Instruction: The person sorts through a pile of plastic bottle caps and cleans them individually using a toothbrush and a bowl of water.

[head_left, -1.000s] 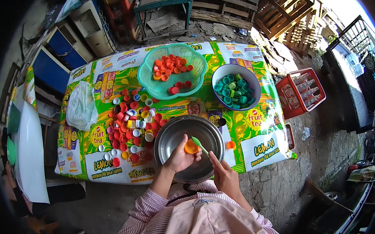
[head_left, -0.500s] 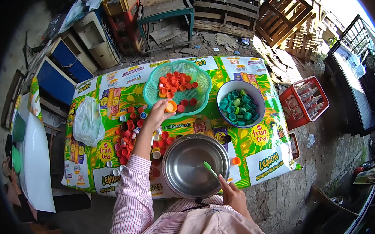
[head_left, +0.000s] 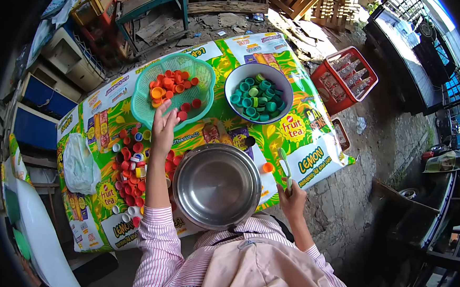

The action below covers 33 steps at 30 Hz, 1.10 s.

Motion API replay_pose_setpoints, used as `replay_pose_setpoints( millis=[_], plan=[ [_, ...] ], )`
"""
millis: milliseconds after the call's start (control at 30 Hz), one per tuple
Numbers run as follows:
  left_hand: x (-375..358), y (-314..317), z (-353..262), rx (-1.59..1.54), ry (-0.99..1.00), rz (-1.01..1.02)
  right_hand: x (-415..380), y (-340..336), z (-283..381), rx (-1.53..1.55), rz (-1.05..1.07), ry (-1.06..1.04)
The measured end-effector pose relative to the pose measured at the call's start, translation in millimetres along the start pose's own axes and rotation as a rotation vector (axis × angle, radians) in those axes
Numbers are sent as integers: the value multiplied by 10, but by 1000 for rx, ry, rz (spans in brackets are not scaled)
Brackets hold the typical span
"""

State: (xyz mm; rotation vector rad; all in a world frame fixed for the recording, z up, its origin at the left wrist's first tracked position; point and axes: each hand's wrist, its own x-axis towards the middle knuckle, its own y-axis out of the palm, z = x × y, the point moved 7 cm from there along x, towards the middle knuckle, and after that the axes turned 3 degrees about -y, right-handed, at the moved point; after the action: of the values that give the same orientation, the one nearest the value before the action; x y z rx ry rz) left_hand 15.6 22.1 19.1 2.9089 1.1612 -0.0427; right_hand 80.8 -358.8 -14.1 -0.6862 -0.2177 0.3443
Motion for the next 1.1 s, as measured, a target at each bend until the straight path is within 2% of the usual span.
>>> replay_pose_setpoints(
  millis=[33,100,167,233,300,400,500,567,633,667,700,767,900,967,1033,1067,1100],
  plan=[
    [-212,137,-18,-29,-6,100,70,84,-46,-56,2,-79],
    [-744,487,-64,-105,-202,399,182,271,-189,-177,112,-76],
    [-1205,712,87,0,-310,603,250,353,-167,-235,132,-113],
    [-1492,807,244,-27,-321,639,303,434,-155,-292,160,-158],
    [-1642,756,394,-11,-345,586,325,490,-147,-301,145,-195],
    [-1718,498,456,-39,-343,328,350,524,-151,-316,103,-253],
    [-1758,369,419,-12,-283,255,310,460,-68,-208,34,-305],
    [-1777,365,388,3,-262,241,247,326,172,-110,6,-321],
    [-1776,430,360,17,-239,236,145,253,495,101,91,-249],
    [-1785,527,358,-39,-247,277,91,265,656,241,99,-280],
    [-1794,623,359,-95,-254,318,34,348,720,271,235,-276],
    [-1830,813,411,-284,-376,423,-72,460,886,402,372,-334],
    [-1837,864,465,-406,-406,426,-124,586,924,427,499,-346],
    [-1794,846,515,-457,-393,420,-118,548,960,455,445,-398],
    [-1665,751,457,-217,-115,353,-83,437,986,430,381,-278],
    [-1622,680,541,-94,-165,281,-85,444,911,424,362,-289],
    [-1552,634,525,124,-98,230,-90,408,889,425,359,-286]
  ],
)
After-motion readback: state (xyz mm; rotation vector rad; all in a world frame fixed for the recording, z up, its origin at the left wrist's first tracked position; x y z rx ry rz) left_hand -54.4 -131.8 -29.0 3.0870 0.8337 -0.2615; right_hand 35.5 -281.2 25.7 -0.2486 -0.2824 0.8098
